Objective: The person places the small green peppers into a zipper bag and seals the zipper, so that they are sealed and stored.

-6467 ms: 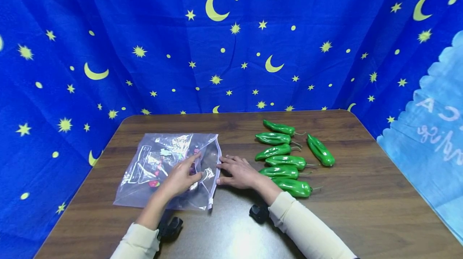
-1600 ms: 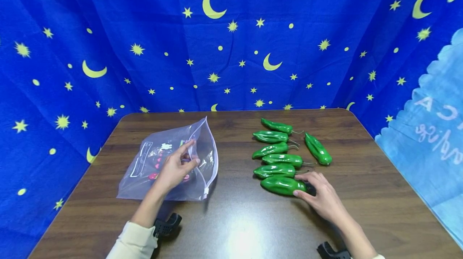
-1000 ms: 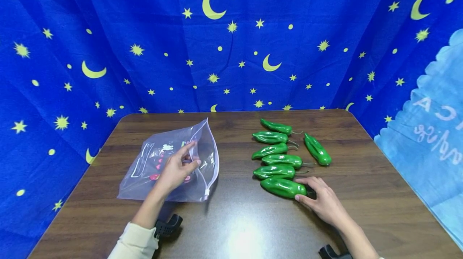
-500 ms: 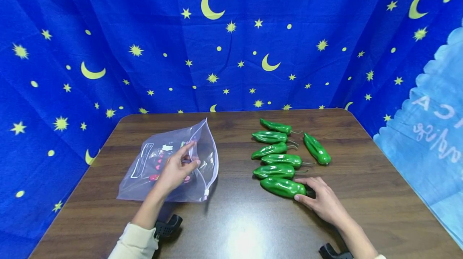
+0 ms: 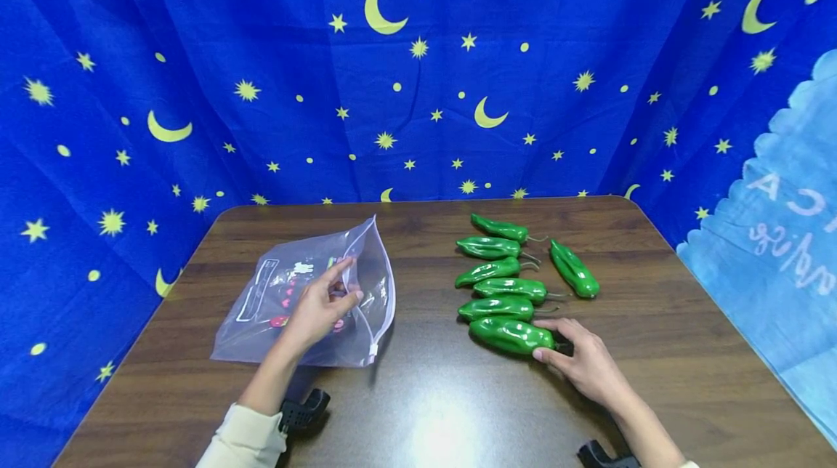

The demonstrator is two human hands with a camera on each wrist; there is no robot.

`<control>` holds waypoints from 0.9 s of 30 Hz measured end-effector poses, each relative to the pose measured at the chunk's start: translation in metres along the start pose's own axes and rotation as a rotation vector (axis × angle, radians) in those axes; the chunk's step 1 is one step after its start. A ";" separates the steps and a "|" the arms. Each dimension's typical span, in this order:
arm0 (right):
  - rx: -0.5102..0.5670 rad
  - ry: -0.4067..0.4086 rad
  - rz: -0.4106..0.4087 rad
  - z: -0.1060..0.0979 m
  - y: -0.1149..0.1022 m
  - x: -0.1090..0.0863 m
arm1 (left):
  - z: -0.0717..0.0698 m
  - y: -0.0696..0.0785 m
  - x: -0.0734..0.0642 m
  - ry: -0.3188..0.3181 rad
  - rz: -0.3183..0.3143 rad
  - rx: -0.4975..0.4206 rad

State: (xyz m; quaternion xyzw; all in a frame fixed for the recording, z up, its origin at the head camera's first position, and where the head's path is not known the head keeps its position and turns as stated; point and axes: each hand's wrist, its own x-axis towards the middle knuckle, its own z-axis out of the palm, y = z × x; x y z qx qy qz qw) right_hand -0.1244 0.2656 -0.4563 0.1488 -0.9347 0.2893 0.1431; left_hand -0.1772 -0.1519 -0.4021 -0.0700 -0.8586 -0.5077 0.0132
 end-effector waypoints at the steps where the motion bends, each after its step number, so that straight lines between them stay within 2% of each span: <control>1: 0.000 0.008 -0.005 0.000 -0.001 0.000 | 0.000 0.000 0.000 -0.004 -0.001 -0.003; 8: 0.015 0.057 -0.023 -0.004 -0.006 0.003 | 0.001 0.001 0.000 -0.010 0.008 0.006; 16: 0.043 0.074 -0.043 -0.005 -0.015 0.010 | 0.002 0.001 0.001 -0.017 -0.003 -0.004; 27: 0.058 0.077 -0.103 -0.003 -0.025 0.025 | 0.003 0.002 0.000 -0.008 0.030 0.005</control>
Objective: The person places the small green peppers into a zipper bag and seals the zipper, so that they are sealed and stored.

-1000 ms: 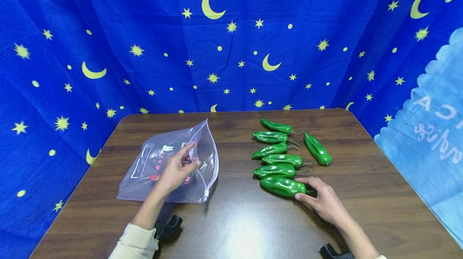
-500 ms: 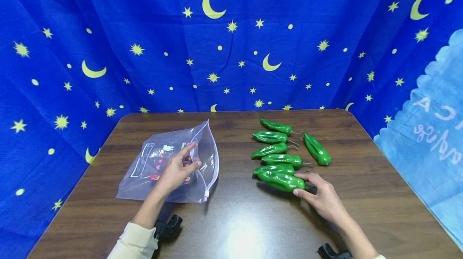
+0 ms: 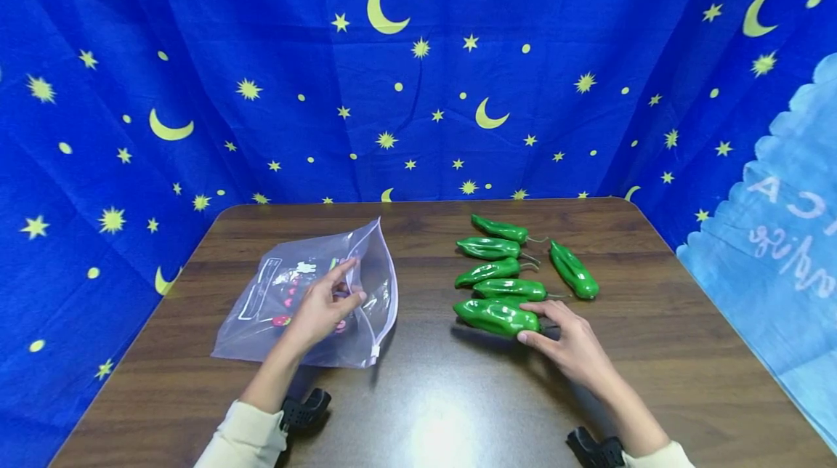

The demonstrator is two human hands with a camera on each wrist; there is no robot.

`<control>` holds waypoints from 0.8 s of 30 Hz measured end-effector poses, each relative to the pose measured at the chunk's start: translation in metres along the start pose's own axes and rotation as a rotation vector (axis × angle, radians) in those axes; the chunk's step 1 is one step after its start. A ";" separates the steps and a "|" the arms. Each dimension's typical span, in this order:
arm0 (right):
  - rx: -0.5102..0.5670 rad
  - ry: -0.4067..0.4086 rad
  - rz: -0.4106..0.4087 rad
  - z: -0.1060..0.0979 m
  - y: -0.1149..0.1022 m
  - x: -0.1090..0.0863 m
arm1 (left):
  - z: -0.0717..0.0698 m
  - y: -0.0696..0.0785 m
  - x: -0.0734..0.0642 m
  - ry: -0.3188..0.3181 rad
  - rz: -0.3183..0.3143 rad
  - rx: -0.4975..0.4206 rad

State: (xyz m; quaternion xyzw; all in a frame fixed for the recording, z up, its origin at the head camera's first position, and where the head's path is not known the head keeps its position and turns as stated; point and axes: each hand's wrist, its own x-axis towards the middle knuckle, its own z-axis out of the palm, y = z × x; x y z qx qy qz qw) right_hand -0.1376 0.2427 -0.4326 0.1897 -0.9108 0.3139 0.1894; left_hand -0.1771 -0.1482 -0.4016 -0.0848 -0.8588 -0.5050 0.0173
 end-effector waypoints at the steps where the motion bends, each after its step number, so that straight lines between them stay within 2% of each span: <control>1: 0.000 0.000 -0.002 0.001 -0.001 0.002 | 0.000 0.000 0.000 0.000 -0.002 -0.002; 11: 0.081 -0.036 0.025 0.007 -0.014 0.019 | 0.000 -0.001 -0.001 -0.006 -0.003 -0.015; 24: 0.097 -0.038 -0.039 0.021 -0.028 0.045 | -0.002 0.000 -0.001 0.000 -0.008 -0.013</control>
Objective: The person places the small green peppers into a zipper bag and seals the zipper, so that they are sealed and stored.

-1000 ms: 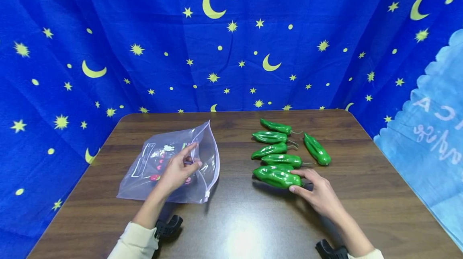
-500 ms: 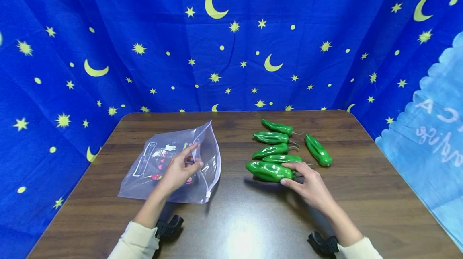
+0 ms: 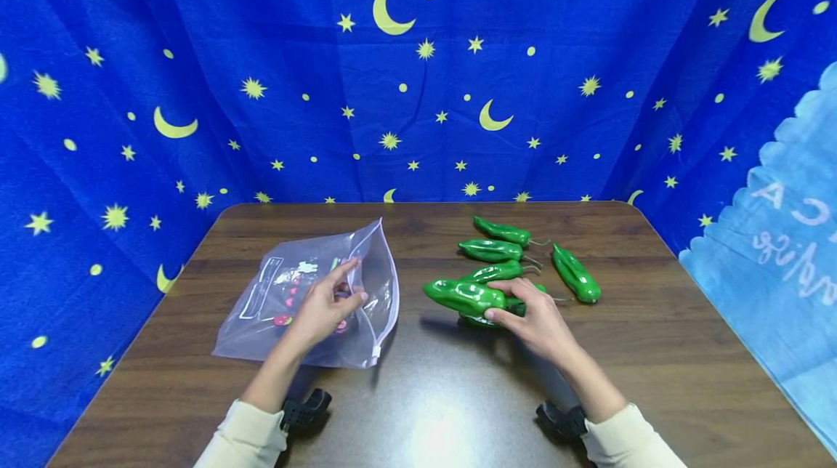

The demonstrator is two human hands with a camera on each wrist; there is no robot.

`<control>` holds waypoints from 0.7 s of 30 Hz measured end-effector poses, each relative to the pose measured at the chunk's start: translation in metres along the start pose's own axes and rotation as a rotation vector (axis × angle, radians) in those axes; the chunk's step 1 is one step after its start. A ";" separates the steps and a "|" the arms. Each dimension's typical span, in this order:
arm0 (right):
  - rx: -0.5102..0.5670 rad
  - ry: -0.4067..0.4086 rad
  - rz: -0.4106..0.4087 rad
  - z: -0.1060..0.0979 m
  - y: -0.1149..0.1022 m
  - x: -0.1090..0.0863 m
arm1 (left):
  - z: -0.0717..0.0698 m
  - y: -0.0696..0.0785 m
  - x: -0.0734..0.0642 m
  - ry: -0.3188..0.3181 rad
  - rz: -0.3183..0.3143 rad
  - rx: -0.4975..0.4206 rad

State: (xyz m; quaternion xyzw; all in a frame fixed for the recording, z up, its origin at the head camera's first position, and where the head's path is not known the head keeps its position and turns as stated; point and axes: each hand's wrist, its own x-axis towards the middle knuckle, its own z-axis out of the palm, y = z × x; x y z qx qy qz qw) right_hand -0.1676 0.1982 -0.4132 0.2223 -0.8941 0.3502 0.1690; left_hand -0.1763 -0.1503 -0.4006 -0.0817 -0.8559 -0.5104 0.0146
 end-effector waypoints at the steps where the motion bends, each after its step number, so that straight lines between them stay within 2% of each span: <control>1: 0.004 -0.001 -0.002 0.001 -0.001 0.001 | 0.000 0.000 0.000 0.000 -0.003 -0.002; 12: 0.041 -0.048 0.010 0.012 -0.012 0.016 | 0.001 -0.001 0.001 0.004 0.000 0.010; 21: 0.061 -0.087 -0.004 0.021 -0.017 0.029 | 0.001 0.001 0.000 -0.005 -0.025 -0.001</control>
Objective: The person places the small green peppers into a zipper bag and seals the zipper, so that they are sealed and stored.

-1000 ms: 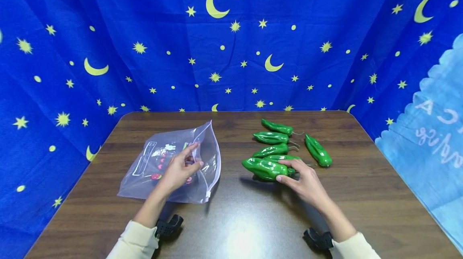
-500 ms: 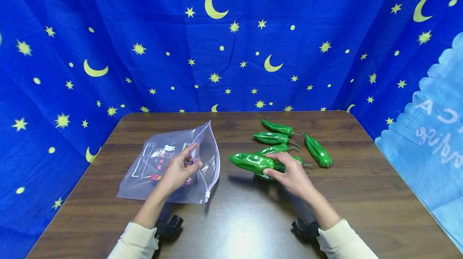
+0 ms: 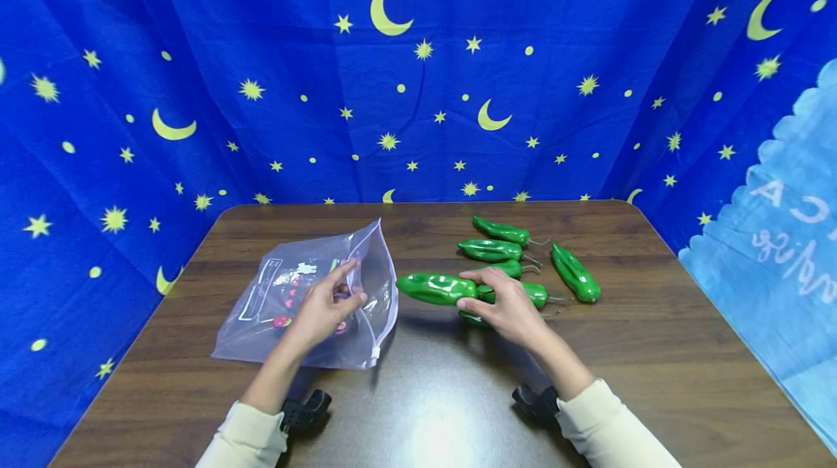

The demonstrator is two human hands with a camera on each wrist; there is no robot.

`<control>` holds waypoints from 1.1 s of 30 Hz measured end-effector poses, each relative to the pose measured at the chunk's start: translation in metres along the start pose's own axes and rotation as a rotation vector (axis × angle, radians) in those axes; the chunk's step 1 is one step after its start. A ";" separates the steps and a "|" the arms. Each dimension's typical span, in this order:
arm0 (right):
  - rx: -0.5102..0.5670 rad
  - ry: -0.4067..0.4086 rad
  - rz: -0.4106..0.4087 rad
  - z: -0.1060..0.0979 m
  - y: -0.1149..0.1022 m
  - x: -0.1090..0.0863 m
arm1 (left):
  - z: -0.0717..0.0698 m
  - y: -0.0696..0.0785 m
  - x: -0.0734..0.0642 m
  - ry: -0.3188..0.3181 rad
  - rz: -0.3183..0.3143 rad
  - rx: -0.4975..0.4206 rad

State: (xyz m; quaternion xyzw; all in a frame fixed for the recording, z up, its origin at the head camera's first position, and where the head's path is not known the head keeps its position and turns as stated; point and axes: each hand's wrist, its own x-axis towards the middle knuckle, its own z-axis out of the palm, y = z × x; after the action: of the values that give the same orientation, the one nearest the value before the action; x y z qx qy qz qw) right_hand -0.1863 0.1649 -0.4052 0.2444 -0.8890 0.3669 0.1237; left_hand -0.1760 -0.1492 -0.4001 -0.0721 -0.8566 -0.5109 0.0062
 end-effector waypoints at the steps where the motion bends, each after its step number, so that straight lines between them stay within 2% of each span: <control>1: 0.001 -0.003 -0.002 0.001 0.000 0.001 | 0.000 0.000 0.000 0.000 0.000 -0.001; 8: 0.004 -0.013 -0.034 0.010 -0.005 0.011 | 0.000 -0.001 0.000 -0.003 0.003 -0.001; 19: -0.015 -0.029 -0.042 0.027 -0.010 0.023 | 0.000 -0.002 0.000 0.001 -0.003 0.014; 26: -0.044 -0.032 -0.039 0.033 -0.012 0.031 | -0.002 -0.003 0.001 0.011 0.032 0.031; 33: -0.074 -0.044 -0.034 0.039 -0.016 0.038 | -0.003 -0.003 0.000 0.011 0.041 0.032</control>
State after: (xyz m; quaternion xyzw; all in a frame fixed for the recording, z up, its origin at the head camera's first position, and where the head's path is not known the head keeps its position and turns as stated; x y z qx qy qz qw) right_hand -0.2115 0.1142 -0.4083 0.2629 -0.9002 0.3262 0.1193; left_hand -0.1765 -0.1533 -0.4008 -0.0866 -0.8629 -0.4973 0.0224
